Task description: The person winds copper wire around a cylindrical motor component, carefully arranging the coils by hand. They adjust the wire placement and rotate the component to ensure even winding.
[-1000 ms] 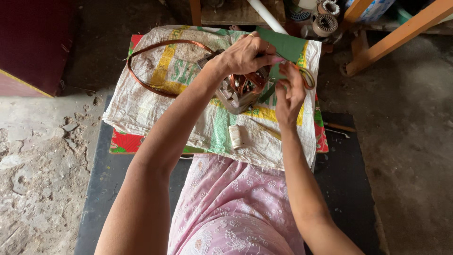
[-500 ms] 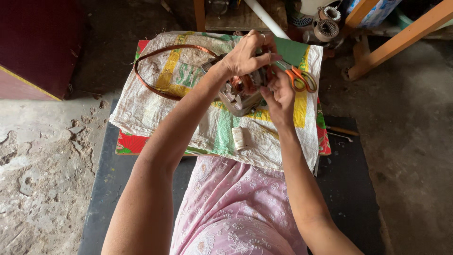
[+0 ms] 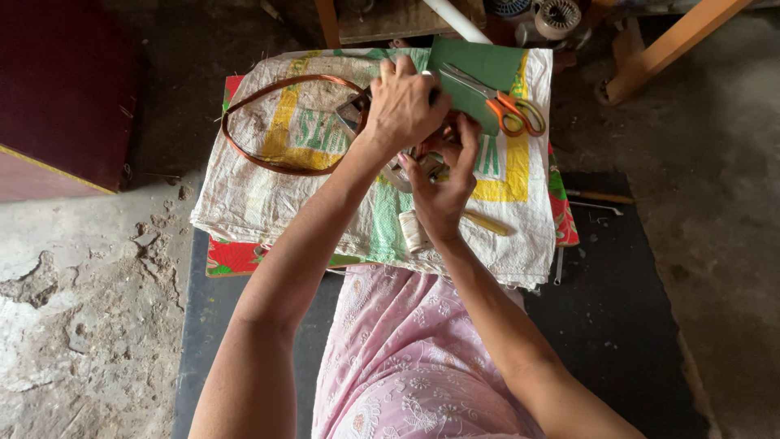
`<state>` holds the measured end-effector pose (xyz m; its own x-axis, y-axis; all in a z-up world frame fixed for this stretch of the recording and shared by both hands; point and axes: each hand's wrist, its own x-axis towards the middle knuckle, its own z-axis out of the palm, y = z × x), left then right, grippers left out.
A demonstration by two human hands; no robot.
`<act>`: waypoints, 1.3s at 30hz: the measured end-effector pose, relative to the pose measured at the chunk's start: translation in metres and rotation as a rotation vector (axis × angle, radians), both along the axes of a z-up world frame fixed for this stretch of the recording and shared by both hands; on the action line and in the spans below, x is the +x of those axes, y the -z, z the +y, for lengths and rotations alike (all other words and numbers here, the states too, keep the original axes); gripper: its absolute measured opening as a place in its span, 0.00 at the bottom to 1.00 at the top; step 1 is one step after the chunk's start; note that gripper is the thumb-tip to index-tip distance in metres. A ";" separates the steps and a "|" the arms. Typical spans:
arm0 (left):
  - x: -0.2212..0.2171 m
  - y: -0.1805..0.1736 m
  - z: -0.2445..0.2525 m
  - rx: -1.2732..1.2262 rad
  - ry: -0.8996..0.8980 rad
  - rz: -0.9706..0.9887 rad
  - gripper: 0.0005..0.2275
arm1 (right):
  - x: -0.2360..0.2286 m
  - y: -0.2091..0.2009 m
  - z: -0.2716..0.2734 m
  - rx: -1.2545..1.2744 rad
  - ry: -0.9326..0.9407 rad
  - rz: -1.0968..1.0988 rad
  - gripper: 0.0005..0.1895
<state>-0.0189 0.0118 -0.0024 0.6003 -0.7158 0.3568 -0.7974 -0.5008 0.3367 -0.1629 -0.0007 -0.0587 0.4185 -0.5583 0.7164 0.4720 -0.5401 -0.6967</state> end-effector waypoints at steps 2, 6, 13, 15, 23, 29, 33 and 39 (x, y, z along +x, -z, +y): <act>-0.001 -0.004 0.004 -0.007 -0.063 0.030 0.20 | 0.002 -0.003 0.003 -0.117 0.101 -0.057 0.42; -0.004 -0.005 0.007 -0.060 -0.116 0.028 0.14 | 0.003 -0.005 0.001 -0.133 0.030 -0.014 0.39; 0.005 0.009 0.010 -0.180 -0.011 0.138 0.14 | -0.023 0.009 -0.050 -0.260 0.063 0.108 0.20; 0.008 0.009 0.010 -0.200 0.026 0.130 0.14 | -0.026 0.012 -0.055 -0.303 0.132 0.144 0.12; 0.017 -0.005 0.033 -0.278 0.294 0.323 0.14 | -0.018 0.002 -0.023 -0.422 0.222 0.148 0.08; 0.013 -0.010 0.032 -0.256 0.367 0.270 0.14 | -0.010 0.005 -0.015 -0.372 0.274 0.163 0.05; 0.011 -0.012 0.032 -0.230 0.382 0.134 0.14 | -0.013 0.011 -0.010 -0.278 0.250 0.188 0.06; 0.011 -0.006 0.037 -0.193 0.342 0.127 0.17 | -0.013 0.010 -0.009 -0.342 0.282 0.134 0.06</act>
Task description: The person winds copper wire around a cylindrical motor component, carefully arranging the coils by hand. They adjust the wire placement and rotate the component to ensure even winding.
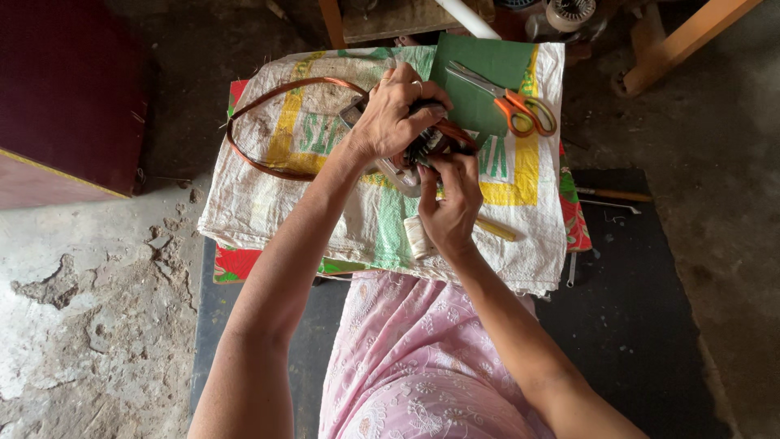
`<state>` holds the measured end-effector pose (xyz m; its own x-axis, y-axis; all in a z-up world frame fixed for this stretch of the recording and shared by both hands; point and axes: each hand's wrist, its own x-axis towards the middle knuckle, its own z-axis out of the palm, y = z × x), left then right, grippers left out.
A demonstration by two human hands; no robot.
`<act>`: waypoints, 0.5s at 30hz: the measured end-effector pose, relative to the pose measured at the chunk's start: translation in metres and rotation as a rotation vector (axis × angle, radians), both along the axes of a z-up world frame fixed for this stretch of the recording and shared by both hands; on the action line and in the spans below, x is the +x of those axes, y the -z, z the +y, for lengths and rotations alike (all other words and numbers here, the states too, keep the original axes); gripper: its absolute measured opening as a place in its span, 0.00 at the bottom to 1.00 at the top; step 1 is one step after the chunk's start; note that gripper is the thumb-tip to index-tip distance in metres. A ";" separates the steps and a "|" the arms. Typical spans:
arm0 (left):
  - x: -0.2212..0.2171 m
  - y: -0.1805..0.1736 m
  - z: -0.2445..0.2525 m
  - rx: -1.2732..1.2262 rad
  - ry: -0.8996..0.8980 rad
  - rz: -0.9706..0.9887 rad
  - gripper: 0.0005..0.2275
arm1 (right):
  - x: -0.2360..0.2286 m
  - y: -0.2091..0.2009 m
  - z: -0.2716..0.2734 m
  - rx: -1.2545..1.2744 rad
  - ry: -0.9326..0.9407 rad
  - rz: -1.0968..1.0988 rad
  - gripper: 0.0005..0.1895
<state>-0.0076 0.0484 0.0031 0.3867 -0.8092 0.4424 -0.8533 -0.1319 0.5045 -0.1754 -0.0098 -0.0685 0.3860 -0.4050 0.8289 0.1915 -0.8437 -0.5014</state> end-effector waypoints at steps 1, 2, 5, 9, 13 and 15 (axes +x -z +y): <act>0.001 0.001 0.001 -0.029 0.005 -0.003 0.19 | 0.000 -0.001 0.000 -0.002 -0.014 -0.014 0.06; 0.002 0.003 0.002 -0.057 0.011 -0.007 0.21 | 0.000 -0.001 0.001 -0.003 -0.028 -0.028 0.06; 0.003 0.005 0.003 -0.009 -0.006 0.038 0.20 | -0.001 -0.002 0.003 0.006 -0.002 0.028 0.05; 0.000 0.001 0.003 0.039 0.008 0.178 0.18 | 0.003 -0.005 0.004 -0.028 0.085 0.050 0.02; -0.005 -0.002 0.003 0.015 0.041 0.225 0.17 | 0.004 -0.003 0.006 -0.045 0.126 0.044 0.03; -0.006 -0.004 0.002 0.035 0.025 0.251 0.17 | 0.005 -0.002 0.006 -0.056 0.131 0.039 0.03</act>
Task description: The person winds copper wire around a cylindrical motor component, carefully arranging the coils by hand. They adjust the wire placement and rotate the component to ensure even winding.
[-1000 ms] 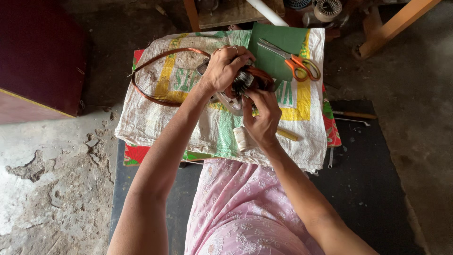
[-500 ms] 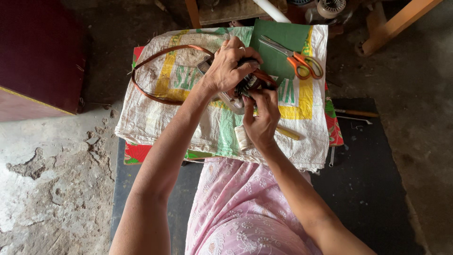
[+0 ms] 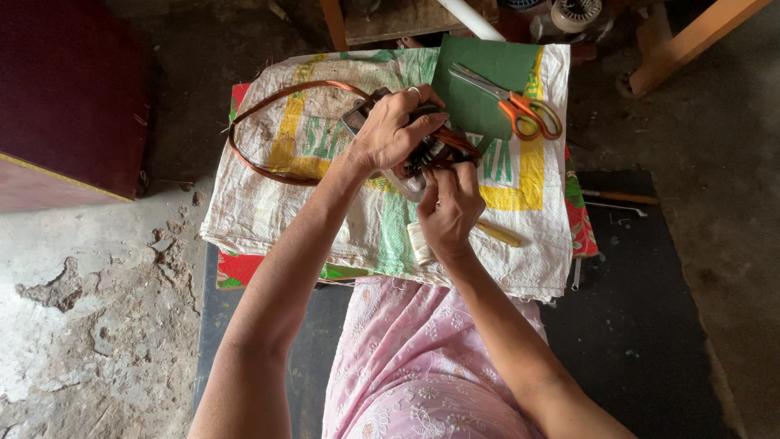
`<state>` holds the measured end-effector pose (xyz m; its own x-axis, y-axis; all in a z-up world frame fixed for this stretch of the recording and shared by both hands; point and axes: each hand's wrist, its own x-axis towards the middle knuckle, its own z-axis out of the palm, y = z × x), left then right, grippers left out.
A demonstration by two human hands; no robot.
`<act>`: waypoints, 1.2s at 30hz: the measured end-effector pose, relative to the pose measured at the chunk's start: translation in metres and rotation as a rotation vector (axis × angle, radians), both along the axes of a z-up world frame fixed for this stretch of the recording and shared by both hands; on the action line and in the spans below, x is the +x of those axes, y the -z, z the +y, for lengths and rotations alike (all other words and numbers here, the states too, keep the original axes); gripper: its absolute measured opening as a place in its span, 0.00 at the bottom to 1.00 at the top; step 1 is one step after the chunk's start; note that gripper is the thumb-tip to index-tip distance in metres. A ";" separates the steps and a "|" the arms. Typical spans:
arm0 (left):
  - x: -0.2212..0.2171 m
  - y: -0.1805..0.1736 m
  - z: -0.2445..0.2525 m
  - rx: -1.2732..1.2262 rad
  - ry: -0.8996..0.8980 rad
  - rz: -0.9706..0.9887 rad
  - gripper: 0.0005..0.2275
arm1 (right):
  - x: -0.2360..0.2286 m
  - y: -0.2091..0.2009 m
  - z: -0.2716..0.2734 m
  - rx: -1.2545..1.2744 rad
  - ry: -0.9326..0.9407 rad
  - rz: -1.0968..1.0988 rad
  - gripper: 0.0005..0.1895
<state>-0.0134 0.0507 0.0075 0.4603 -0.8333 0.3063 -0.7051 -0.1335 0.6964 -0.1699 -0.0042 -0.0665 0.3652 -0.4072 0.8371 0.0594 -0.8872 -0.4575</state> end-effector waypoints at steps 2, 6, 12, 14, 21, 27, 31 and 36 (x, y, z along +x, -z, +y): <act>0.000 -0.001 0.001 -0.003 -0.013 0.020 0.17 | 0.001 0.002 0.000 -0.023 0.002 0.004 0.02; -0.002 -0.002 0.000 0.003 -0.031 0.031 0.17 | 0.005 0.007 -0.004 -0.049 0.057 0.073 0.02; -0.001 -0.005 0.000 0.011 -0.044 0.040 0.17 | 0.001 0.007 -0.007 0.004 0.012 0.089 0.03; 0.001 -0.005 0.000 0.012 -0.046 0.052 0.16 | -0.001 0.004 -0.008 0.011 -0.053 0.013 0.06; 0.001 -0.004 0.001 -0.012 -0.026 0.054 0.16 | -0.005 -0.005 -0.005 0.055 -0.079 0.030 0.05; 0.001 -0.004 -0.003 0.025 -0.050 0.038 0.16 | -0.005 0.000 -0.004 0.006 -0.052 0.032 0.04; 0.002 -0.004 -0.002 0.005 -0.040 0.073 0.16 | 0.003 0.004 -0.008 -0.012 -0.050 0.027 0.03; 0.002 -0.003 -0.003 -0.012 -0.025 0.074 0.16 | 0.008 0.013 -0.010 -0.055 -0.003 0.037 0.02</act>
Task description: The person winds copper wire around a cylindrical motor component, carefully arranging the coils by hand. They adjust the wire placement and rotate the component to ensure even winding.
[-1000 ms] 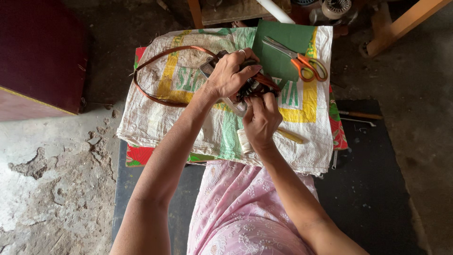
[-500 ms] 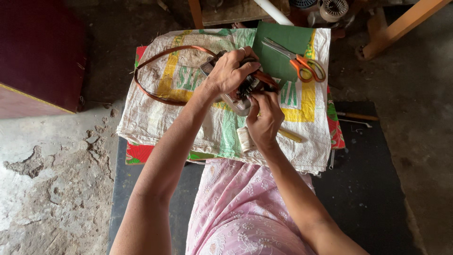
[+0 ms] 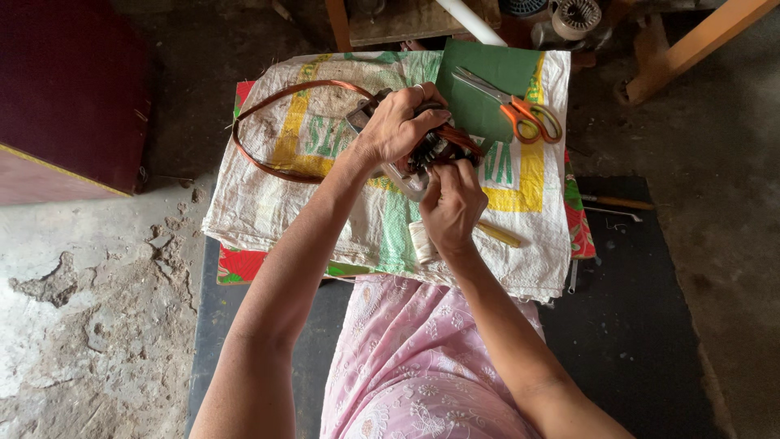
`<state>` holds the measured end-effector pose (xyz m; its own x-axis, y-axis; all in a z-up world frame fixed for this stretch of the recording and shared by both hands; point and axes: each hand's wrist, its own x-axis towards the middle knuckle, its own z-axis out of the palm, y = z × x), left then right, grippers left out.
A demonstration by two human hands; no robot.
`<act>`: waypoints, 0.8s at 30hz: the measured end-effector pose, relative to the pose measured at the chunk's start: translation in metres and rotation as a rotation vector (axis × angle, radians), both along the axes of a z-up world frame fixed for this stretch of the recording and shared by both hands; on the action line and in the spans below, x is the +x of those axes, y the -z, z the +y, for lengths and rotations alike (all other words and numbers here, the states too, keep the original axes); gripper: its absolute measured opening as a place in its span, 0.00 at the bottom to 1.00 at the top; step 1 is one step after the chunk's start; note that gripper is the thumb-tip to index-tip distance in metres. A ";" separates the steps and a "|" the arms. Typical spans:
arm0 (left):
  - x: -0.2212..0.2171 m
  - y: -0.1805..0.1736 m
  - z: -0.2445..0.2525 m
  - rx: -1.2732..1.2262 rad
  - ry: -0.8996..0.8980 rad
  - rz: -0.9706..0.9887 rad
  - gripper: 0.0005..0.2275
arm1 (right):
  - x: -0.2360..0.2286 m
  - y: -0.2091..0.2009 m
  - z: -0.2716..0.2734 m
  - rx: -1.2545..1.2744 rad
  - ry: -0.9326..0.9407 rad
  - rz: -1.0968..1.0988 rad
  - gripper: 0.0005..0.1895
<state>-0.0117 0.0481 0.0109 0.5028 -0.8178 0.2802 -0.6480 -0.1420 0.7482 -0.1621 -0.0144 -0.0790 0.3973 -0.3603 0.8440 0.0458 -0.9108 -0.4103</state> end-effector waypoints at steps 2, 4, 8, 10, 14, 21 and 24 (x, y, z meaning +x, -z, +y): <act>-0.001 0.000 0.000 0.025 -0.010 0.013 0.16 | 0.001 0.003 0.000 -0.001 0.030 0.031 0.01; -0.002 0.000 -0.001 0.044 -0.019 0.011 0.16 | 0.003 0.006 0.000 0.007 0.040 0.043 0.01; -0.002 -0.001 -0.002 0.053 -0.025 -0.011 0.16 | 0.007 0.007 -0.001 0.060 0.045 0.083 0.01; -0.002 -0.001 -0.003 0.046 -0.022 -0.015 0.17 | 0.003 0.006 -0.002 0.043 0.034 0.087 0.02; 0.002 0.000 -0.004 0.044 -0.021 -0.014 0.17 | -0.002 -0.002 -0.003 0.049 0.001 0.092 0.02; 0.007 0.004 -0.001 0.024 -0.011 0.016 0.17 | 0.000 -0.001 -0.010 -0.017 -0.004 0.099 0.03; 0.007 0.004 -0.002 0.062 -0.024 0.038 0.17 | 0.006 0.004 -0.010 -0.018 0.018 0.090 0.03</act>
<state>-0.0043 0.0457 0.0065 0.5314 -0.8207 0.2099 -0.6152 -0.2035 0.7617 -0.1558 -0.0247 -0.0826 0.4654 -0.3529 0.8117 -0.0067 -0.9185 -0.3954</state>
